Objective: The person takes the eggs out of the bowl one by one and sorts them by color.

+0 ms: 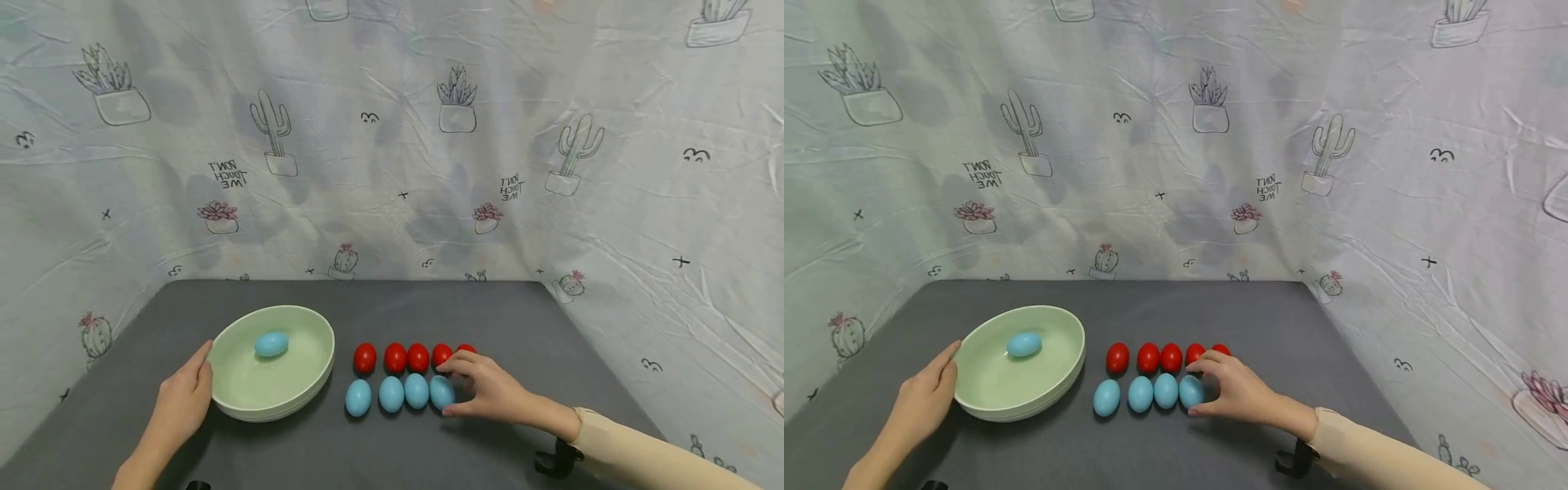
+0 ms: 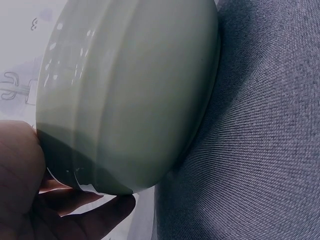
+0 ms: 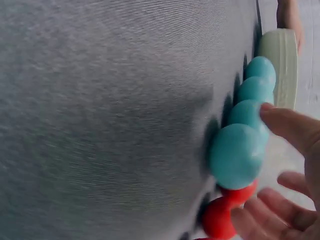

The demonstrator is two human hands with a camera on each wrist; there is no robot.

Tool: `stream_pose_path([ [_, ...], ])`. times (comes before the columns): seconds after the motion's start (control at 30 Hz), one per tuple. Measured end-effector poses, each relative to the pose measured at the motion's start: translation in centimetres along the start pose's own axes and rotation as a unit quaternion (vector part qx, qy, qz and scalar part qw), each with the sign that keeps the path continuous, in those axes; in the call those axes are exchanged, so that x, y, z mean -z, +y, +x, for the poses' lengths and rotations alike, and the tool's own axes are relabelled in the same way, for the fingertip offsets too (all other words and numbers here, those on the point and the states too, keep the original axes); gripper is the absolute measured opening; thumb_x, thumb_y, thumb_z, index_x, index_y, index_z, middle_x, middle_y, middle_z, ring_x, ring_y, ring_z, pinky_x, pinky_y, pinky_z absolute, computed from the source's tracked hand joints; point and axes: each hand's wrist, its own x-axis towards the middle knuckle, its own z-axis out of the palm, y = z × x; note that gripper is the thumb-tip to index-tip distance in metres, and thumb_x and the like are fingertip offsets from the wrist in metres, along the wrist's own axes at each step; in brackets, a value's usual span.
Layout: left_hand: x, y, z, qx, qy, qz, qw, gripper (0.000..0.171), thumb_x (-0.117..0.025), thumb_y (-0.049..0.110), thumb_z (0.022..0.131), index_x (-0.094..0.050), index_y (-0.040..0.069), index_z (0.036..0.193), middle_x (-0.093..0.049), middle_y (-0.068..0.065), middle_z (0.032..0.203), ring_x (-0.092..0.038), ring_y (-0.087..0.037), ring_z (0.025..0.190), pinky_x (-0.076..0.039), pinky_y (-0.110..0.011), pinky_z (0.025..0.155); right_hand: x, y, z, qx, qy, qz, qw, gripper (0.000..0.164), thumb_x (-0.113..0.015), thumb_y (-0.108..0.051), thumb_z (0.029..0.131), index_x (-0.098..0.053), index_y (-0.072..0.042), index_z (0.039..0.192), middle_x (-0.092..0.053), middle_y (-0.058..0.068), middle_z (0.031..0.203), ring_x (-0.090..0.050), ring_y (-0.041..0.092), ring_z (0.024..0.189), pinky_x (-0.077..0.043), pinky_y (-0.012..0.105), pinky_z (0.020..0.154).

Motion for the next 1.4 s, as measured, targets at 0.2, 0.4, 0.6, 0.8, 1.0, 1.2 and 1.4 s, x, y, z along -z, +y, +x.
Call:
stream_pose_path([
  [0.2,0.0,0.3,0.2,-0.002,0.003,-0.002,1.0000,0.051,-0.024,0.020,0.108,-0.029,-0.007,0.151,-0.038,-0.037,0.142,-0.036,-0.059,0.125,-0.033,-0.071,0.093,-0.1,-2.6,2.5,0.101,0.072,-0.101,0.987,0.046,-0.081,-0.034,0.082,-0.066,-0.012,0.120,-0.059,-0.001,0.114,-0.059,0.011,0.095,-0.052,0.019,0.073],
  [0.4,0.0,0.7,0.4,-0.009,0.013,0.001,0.9999,0.050,-0.026,0.018,0.108,-0.030,-0.009,0.149,-0.039,-0.038,0.140,-0.038,-0.059,0.124,-0.035,-0.070,0.093,-1.4,-5.7,6.4,0.150,0.067,-0.044,0.985,0.034,-0.077,-0.022,0.087,-0.066,-0.009,0.117,-0.059,0.002,0.117,-0.057,0.013,0.106,-0.049,0.018,0.085],
  [0.6,0.1,0.8,0.5,-0.002,0.013,0.004,0.9999,0.050,-0.026,0.019,0.108,-0.031,-0.009,0.149,-0.039,-0.038,0.140,-0.037,-0.058,0.125,-0.033,-0.070,0.094,-3.1,-8.1,11.5,0.170,0.040,0.009,0.985,0.022,-0.074,-0.018,0.090,-0.067,-0.007,0.108,-0.059,0.006,0.117,-0.054,0.011,0.104,-0.046,0.016,0.085],
  [0.8,0.2,0.9,0.6,0.008,0.005,0.006,0.9999,0.050,-0.025,0.019,0.108,-0.031,-0.009,0.149,-0.039,-0.038,0.140,-0.037,-0.058,0.125,-0.033,-0.070,0.095,-4.4,-9.7,16.3,0.099,0.022,0.121,0.987,0.023,-0.072,-0.015,0.091,-0.068,-0.007,0.112,-0.060,0.002,0.118,-0.056,0.008,0.104,-0.050,0.022,0.083],
  [1.0,0.4,0.7,0.5,0.003,0.013,0.005,0.9999,0.050,-0.026,0.019,0.108,-0.032,-0.009,0.149,-0.040,-0.038,0.139,-0.037,-0.059,0.124,-0.033,-0.071,0.094,-6.1,-10.6,20.2,0.001,-0.027,0.235,0.971,0.034,-0.073,-0.019,0.091,-0.066,-0.012,0.123,-0.060,-0.004,0.122,-0.055,0.004,0.110,-0.049,0.023,0.090],
  [1.2,0.4,0.7,0.3,-0.001,0.019,0.007,0.9998,0.048,-0.027,0.017,0.107,-0.034,-0.009,0.147,-0.041,-0.039,0.138,-0.038,-0.059,0.123,-0.034,-0.070,0.093,-8.7,-10.4,22.6,-0.050,-0.055,0.308,0.949,0.044,-0.076,-0.014,0.088,-0.063,-0.012,0.130,-0.058,-0.007,0.129,-0.056,0.015,0.120,-0.049,0.021,0.090],
  [1.4,0.2,0.7,0.4,-0.003,0.019,0.009,0.9998,0.048,-0.028,0.016,0.107,-0.034,-0.010,0.147,-0.041,-0.039,0.138,-0.038,-0.059,0.123,-0.035,-0.070,0.093,-10.9,-9.9,24.6,-0.122,-0.047,0.354,0.926,0.046,-0.078,-0.013,0.087,-0.064,-0.018,0.131,-0.061,-0.008,0.129,-0.057,0.009,0.116,-0.050,0.023,0.086],
])
